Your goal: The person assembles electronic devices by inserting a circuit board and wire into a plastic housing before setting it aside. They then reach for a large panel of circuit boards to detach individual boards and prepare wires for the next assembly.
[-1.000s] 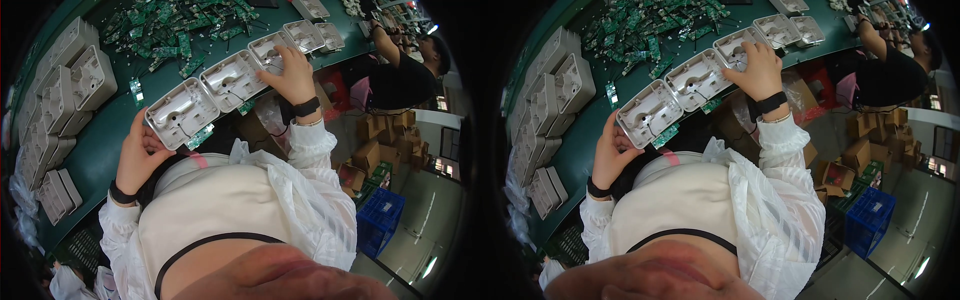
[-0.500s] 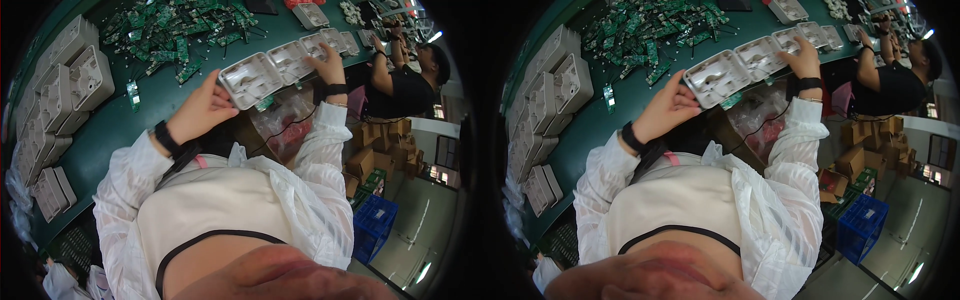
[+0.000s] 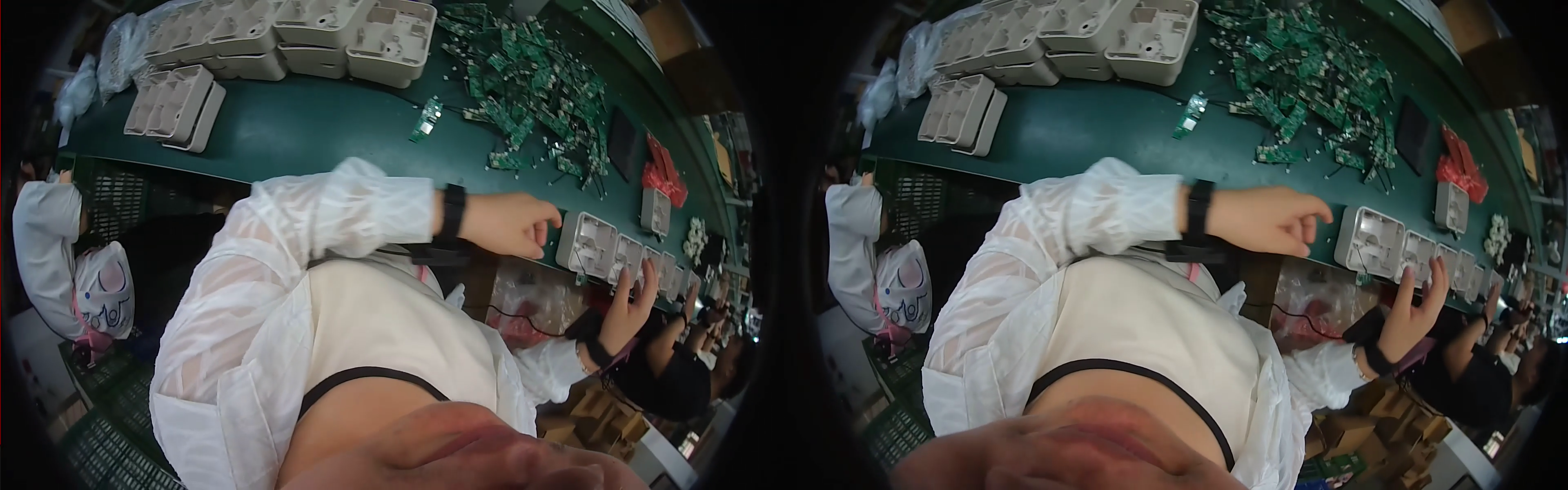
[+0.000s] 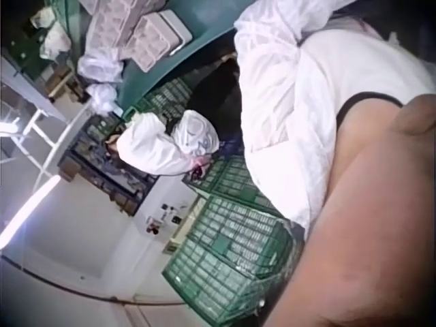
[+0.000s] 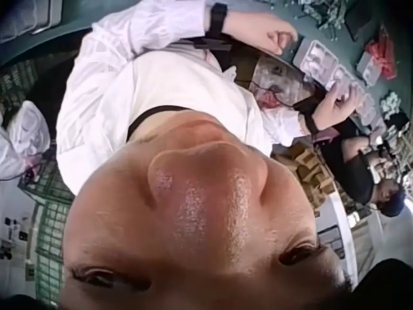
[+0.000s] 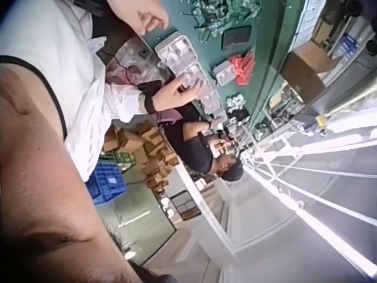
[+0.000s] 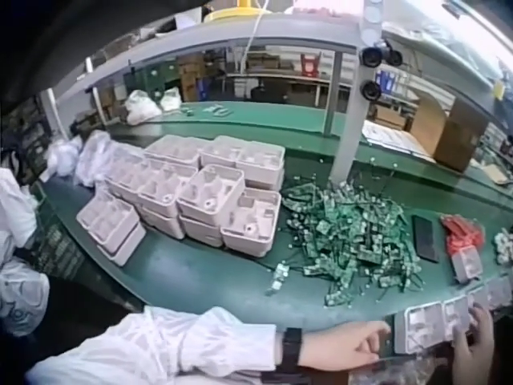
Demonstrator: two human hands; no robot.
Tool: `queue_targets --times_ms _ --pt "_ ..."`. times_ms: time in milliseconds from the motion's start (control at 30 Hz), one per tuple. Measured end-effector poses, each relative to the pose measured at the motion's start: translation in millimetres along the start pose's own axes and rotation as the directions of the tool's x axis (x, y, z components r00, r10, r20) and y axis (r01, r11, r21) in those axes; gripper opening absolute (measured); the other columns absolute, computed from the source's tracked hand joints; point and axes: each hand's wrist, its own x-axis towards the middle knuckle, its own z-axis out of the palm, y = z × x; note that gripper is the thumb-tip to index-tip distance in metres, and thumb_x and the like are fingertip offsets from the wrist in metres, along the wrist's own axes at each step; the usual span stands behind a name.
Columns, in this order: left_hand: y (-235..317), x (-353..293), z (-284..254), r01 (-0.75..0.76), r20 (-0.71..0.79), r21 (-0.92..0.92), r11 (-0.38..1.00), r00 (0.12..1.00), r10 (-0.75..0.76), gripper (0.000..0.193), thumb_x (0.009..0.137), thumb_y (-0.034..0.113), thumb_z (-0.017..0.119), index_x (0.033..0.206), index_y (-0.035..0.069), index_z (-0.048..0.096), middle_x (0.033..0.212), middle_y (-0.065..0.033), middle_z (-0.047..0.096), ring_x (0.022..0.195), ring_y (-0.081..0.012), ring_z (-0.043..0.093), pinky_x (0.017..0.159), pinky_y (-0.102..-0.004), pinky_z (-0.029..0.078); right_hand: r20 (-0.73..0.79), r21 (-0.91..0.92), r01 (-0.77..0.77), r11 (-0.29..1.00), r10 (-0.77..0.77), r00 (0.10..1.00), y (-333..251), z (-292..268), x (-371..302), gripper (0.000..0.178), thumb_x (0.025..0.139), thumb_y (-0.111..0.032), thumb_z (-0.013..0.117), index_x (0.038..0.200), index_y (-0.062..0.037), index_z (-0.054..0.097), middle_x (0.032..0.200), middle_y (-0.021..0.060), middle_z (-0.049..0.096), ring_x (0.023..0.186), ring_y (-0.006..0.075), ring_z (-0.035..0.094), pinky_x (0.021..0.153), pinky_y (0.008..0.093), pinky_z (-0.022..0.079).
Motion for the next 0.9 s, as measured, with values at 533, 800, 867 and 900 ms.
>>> queue_targets --times_ms 533,800,867,900 --pt "66.2 -169.7 -186.2 0.716 -0.684 0.694 0.077 0.622 0.38 0.048 0.088 0.028 0.081 0.124 0.009 0.057 0.122 -0.0117 0.061 0.1 -0.0339 0.069 0.083 -0.042 0.055 0.31 0.268 0.145 0.952 -0.228 0.923 -114.8 86.8 -7.5 0.035 0.087 -0.007 0.078 0.119 0.0028 0.067 0.111 0.0145 0.071 0.099 0.0245 0.068 0.091 0.0339 0.052" --pt "56.3 -171.0 -161.8 0.49 -0.467 0.852 0.184 0.553 0.69 0.02 0.08 0.019 0.085 0.095 0.008 0.077 0.093 -0.0088 0.072 0.081 -0.0314 0.069 0.07 -0.0373 0.055 0.395 0.071 0.128 0.989 -0.145 0.907 -129.4 162.5 2.3 0.03 0.09 -0.019 0.076 0.113 -0.0011 0.071 0.094 0.0123 0.071 0.082 0.0247 0.069 0.074 0.0365 0.056" --pt "65.2 -176.3 -138.4 0.424 -0.408 0.888 0.177 0.551 0.728 0.018 0.079 0.017 0.086 0.092 0.008 0.077 0.092 -0.0083 0.072 0.079 -0.0308 0.068 0.069 -0.0365 0.055 0.369 -0.008 0.173 0.985 -0.158 0.916 -134.6 178.6 12.2 0.032 0.09 -0.023 0.076 0.112 -0.0012 0.072 0.09 0.0129 0.072 0.079 0.0262 0.07 0.072 0.0376 0.056" --pt "64.8 -180.3 -123.5 0.327 -0.413 0.908 0.262 0.585 0.699 0.02 0.077 0.012 0.087 0.093 0.007 0.077 0.092 -0.0072 0.072 0.078 -0.0296 0.068 0.068 -0.0354 0.054 0.384 -0.093 0.175 0.98 -0.127 0.915 -138.5 185.3 17.5 0.032 0.089 -0.026 0.076 0.111 -0.0029 0.073 0.088 0.0131 0.072 0.079 0.0285 0.07 0.072 0.039 0.056"
